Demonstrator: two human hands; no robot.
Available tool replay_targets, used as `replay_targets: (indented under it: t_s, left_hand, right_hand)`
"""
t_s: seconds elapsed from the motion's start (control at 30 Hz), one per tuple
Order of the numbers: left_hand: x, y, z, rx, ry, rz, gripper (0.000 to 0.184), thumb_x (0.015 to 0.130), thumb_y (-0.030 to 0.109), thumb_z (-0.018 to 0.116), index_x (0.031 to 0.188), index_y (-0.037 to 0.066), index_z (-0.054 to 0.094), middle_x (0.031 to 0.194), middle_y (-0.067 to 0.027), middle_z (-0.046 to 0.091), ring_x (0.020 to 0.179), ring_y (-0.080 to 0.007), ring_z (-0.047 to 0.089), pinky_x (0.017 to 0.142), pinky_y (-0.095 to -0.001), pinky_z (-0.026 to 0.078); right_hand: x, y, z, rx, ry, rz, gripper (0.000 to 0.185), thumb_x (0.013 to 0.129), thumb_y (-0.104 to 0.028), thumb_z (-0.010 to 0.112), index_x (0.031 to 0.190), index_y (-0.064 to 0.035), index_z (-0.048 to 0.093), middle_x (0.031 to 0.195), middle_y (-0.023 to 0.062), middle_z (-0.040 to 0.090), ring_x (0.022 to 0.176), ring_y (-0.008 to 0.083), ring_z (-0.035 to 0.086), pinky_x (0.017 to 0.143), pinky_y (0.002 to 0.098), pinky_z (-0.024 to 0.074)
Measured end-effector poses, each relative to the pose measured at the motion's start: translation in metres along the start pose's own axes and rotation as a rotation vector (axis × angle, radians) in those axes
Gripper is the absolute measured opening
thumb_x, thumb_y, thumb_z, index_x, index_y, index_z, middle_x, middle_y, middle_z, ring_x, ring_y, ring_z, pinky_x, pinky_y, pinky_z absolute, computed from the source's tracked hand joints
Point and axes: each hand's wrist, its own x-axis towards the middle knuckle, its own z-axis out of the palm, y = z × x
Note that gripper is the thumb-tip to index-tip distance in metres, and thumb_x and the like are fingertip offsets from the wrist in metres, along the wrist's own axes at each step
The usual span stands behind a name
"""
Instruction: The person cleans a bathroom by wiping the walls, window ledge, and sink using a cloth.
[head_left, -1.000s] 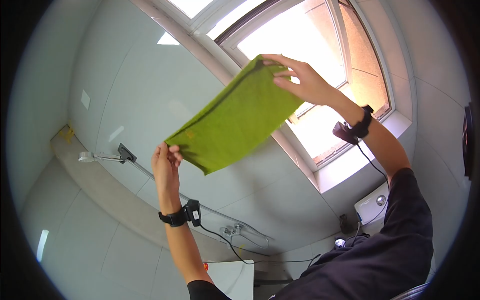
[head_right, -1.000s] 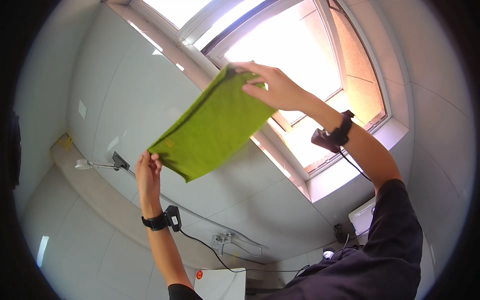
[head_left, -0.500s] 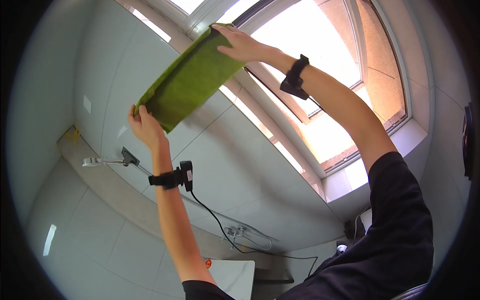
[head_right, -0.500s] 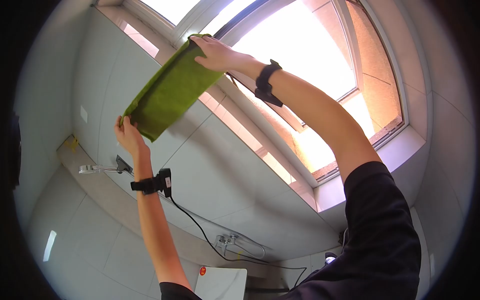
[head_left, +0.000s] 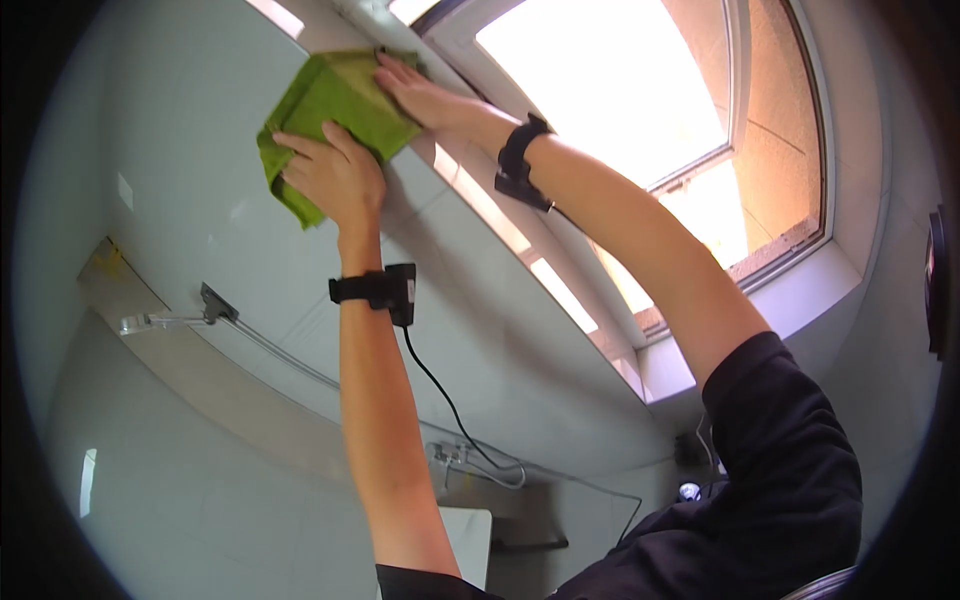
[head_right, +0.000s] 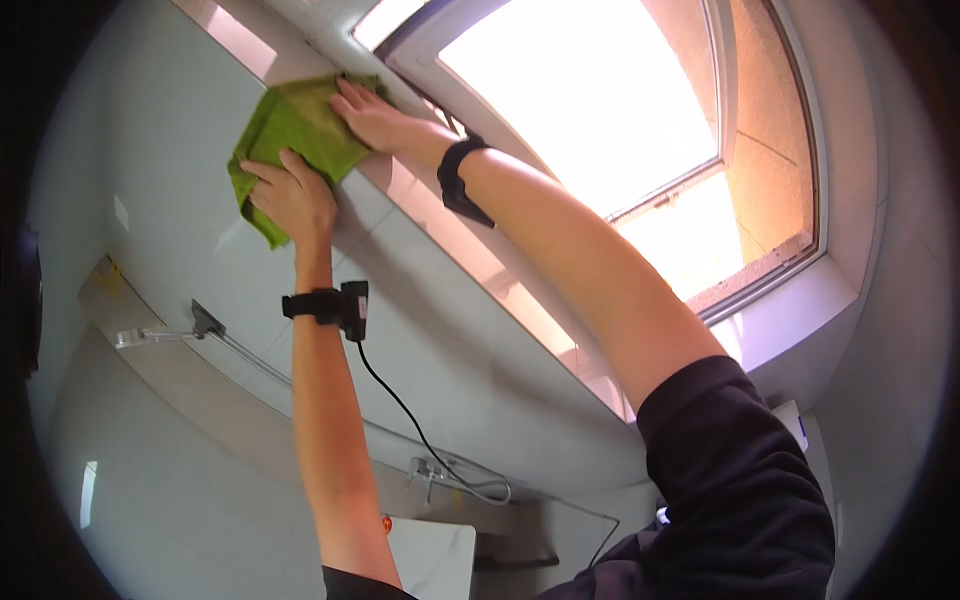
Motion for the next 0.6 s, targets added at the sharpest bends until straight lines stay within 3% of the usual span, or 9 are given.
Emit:
replay_targets:
  t_s: [0.17, 0.6]
  left_hand:
    - [-0.022, -0.009, -0.002, -0.076, 0.012, 0.086, 0.076, 0.104, 0.040, 0.035, 0.148, -0.019, 0.018, 0.130, -0.0427, 0.046, 0.121, -0.0517, 0.041, 0.109, -0.0559, 0.028]
    - [-0.142, 0.002, -0.022, -0.139, -0.206, 0.034, 0.077, 0.103, 0.039, 0.036, 0.152, -0.016, 0.011, 0.140, -0.0454, 0.034, 0.132, -0.0602, 0.030, 0.114, -0.0595, 0.021]
  right_hand:
    - [-0.015, 0.022, 0.014, 0.090, 0.032, -0.058, 0.070, 0.106, -0.052, 0.026, 0.159, -0.0060, 0.016, 0.165, 0.0147, 0.018, 0.153, 0.0280, 0.015, 0.124, 0.0365, 0.0149]
    - [-0.133, 0.056, 0.029, 0.222, 0.013, -0.013, 0.066, 0.108, -0.047, 0.026, 0.160, -0.0074, 0.018, 0.166, 0.0122, 0.017, 0.154, 0.0267, 0.010, 0.124, 0.0367, 0.0116]
